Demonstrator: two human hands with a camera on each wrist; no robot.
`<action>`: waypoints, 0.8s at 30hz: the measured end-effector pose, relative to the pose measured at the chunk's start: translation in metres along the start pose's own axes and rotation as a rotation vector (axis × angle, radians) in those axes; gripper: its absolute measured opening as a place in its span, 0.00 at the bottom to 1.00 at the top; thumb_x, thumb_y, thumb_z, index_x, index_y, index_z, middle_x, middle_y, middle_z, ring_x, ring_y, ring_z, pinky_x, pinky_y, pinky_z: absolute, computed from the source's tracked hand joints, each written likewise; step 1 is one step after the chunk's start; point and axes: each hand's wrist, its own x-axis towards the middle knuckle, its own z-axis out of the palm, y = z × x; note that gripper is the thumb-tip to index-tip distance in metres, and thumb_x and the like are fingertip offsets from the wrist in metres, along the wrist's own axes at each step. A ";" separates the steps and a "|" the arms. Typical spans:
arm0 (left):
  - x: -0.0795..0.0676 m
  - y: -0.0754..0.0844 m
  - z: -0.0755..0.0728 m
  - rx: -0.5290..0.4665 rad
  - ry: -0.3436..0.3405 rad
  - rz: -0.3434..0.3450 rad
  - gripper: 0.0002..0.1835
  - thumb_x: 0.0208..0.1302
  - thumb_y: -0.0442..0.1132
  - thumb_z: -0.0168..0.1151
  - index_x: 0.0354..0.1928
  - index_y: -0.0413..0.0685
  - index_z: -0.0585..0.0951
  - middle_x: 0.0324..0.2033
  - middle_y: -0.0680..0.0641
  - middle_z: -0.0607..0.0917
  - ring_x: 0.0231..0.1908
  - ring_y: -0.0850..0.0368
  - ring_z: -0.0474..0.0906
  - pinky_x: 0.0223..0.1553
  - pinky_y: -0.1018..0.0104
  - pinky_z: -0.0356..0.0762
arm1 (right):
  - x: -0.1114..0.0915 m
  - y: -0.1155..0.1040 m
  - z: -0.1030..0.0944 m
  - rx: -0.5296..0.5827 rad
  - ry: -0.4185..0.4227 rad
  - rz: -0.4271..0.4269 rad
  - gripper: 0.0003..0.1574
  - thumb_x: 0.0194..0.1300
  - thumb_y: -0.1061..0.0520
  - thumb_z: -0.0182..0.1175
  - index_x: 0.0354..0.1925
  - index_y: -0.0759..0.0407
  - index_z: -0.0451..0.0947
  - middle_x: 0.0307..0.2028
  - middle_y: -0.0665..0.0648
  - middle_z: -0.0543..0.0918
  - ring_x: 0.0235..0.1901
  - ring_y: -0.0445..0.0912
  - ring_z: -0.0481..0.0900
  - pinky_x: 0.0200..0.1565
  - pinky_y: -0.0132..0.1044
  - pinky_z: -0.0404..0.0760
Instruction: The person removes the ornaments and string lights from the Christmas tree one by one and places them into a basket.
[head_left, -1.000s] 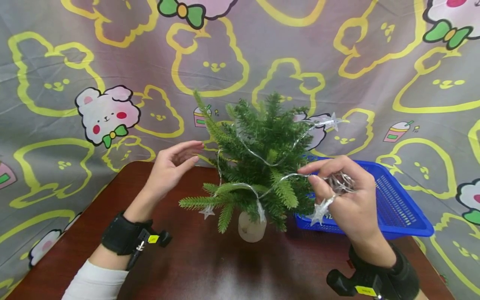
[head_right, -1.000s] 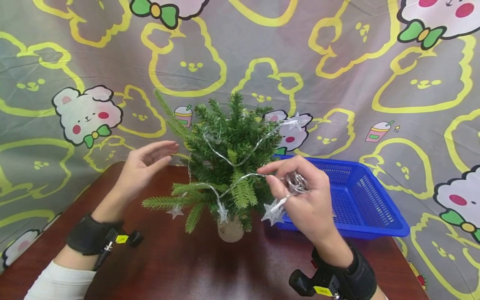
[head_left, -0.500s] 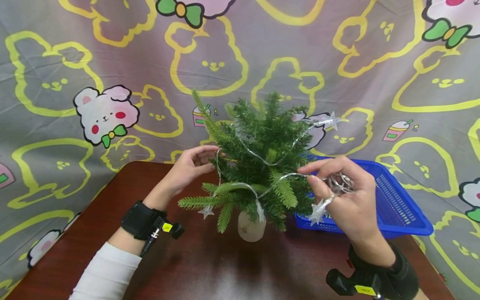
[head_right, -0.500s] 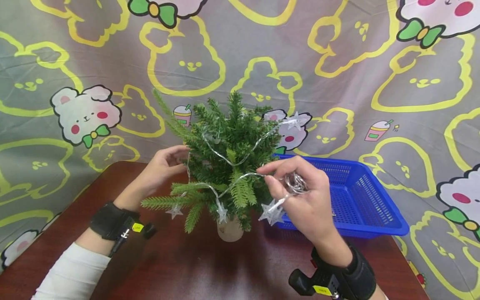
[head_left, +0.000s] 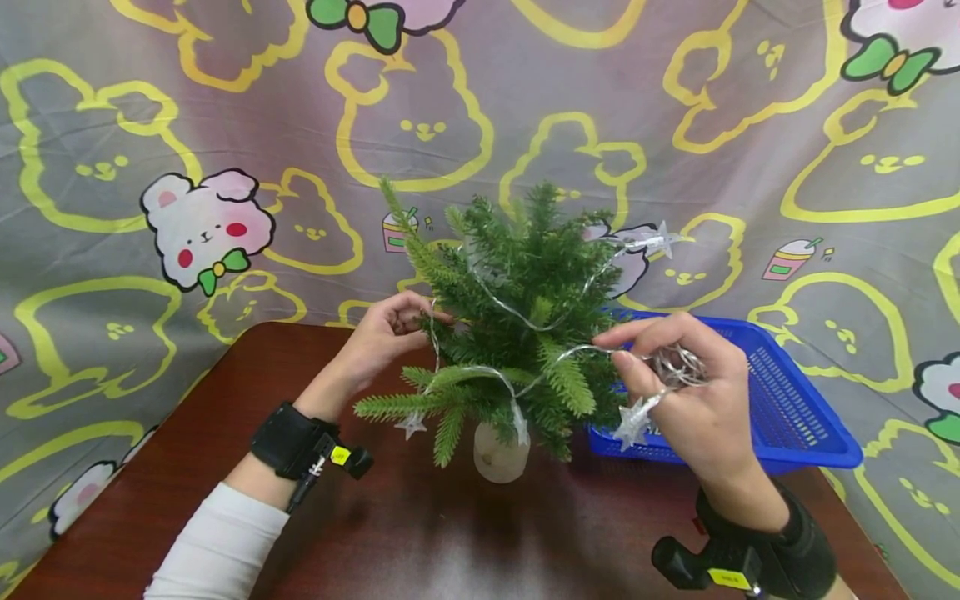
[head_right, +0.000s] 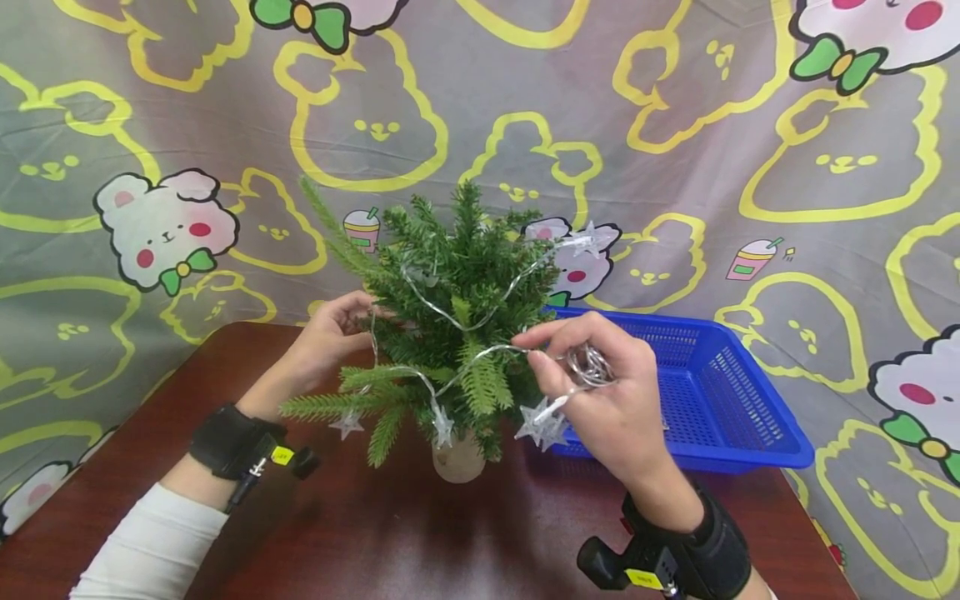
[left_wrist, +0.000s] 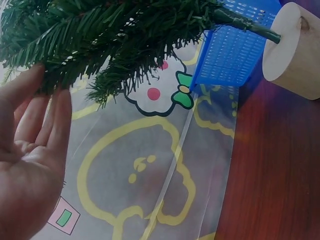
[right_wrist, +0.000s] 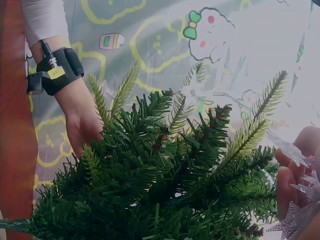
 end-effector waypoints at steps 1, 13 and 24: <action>0.000 -0.001 0.000 0.006 0.008 0.008 0.14 0.64 0.26 0.59 0.46 0.53 0.77 0.44 0.62 0.85 0.31 0.64 0.72 0.35 0.69 0.71 | 0.000 0.000 0.000 -0.001 0.002 -0.002 0.08 0.57 0.81 0.55 0.27 0.73 0.72 0.39 0.57 0.89 0.18 0.39 0.76 0.17 0.31 0.69; -0.010 -0.010 0.003 0.056 0.142 0.163 0.10 0.60 0.27 0.67 0.40 0.47 0.78 0.31 0.60 0.87 0.33 0.64 0.83 0.36 0.70 0.81 | 0.001 0.002 -0.001 0.014 0.023 -0.012 0.08 0.56 0.81 0.55 0.27 0.75 0.71 0.38 0.58 0.90 0.18 0.39 0.77 0.18 0.29 0.71; -0.017 -0.013 0.002 0.080 0.244 0.194 0.10 0.56 0.26 0.70 0.37 0.44 0.81 0.29 0.61 0.88 0.31 0.64 0.84 0.33 0.69 0.82 | 0.001 0.005 -0.002 -0.014 0.024 -0.014 0.07 0.55 0.81 0.56 0.27 0.74 0.72 0.38 0.57 0.89 0.17 0.38 0.75 0.17 0.31 0.68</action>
